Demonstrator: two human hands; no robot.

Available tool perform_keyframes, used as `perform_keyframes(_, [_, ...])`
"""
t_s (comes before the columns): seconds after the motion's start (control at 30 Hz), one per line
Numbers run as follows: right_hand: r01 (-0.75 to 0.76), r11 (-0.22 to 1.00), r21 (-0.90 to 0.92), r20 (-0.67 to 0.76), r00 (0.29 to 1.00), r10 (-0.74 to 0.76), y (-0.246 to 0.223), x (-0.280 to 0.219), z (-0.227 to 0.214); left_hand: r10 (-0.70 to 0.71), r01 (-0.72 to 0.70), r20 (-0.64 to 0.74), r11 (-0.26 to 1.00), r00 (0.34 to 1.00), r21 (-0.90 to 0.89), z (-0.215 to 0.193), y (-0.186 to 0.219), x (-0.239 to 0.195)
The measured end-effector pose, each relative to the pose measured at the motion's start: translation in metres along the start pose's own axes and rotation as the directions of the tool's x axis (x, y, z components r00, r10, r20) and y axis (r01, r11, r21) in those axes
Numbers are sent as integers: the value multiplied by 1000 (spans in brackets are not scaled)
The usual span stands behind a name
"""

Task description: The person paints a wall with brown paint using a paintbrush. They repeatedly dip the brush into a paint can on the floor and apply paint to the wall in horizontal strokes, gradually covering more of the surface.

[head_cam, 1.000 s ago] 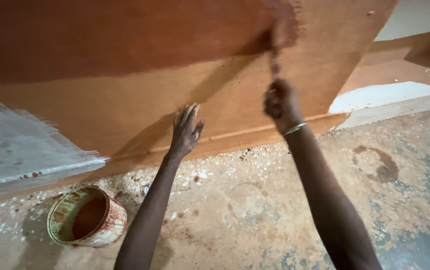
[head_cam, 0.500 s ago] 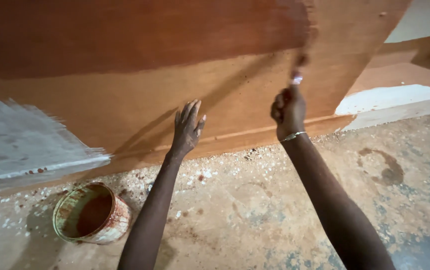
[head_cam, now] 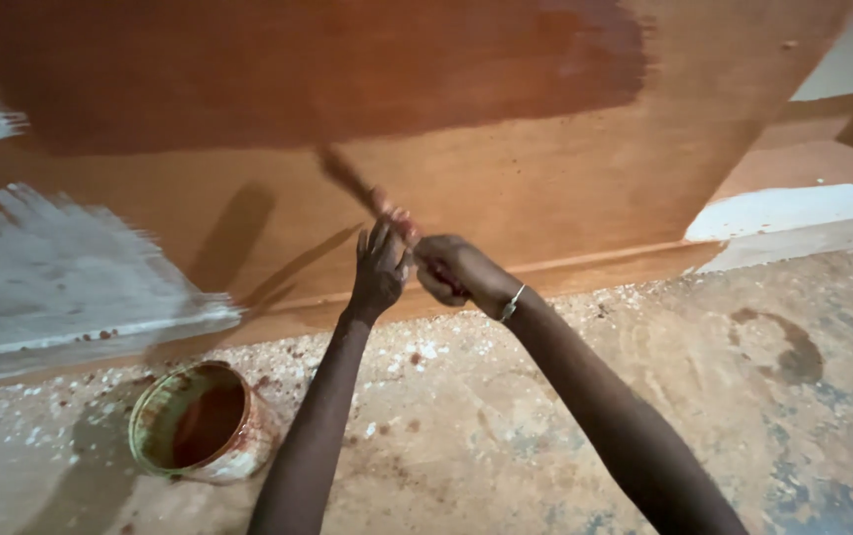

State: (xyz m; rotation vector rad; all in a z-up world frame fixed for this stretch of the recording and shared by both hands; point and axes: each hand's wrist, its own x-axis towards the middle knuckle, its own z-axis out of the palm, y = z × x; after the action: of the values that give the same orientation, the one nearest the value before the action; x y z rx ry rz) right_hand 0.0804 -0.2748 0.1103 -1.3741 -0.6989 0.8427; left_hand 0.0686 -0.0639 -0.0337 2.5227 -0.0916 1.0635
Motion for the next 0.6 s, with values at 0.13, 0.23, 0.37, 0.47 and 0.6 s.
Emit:
perform_keyframes(0.13, [145,952,270,-435,900,-14,-1,4,-21,-75,76,38,997,996,-12,-13,-2,-4])
perform_keyframes(0.23, [409,868,281,-722,687,-90,-1,0,-47,-85,86,49,996,995,-35,-32,2,0])
perform_keyframes(0.37, [581,769,267,-841,529,-108,3,-4,-58,-113,114,58,993,992,-22,-49,-3,3])
perform_keyframes(0.47, [307,897,319,-582,810,-70,-5,10,-36,-95,95,5,995,995,9,-54,-15,-13])
perform_keyframes(0.6, [-10,986,169,-265,963,56,-6,31,49,-52,54,-54,998,997,43,-63,-38,-28])
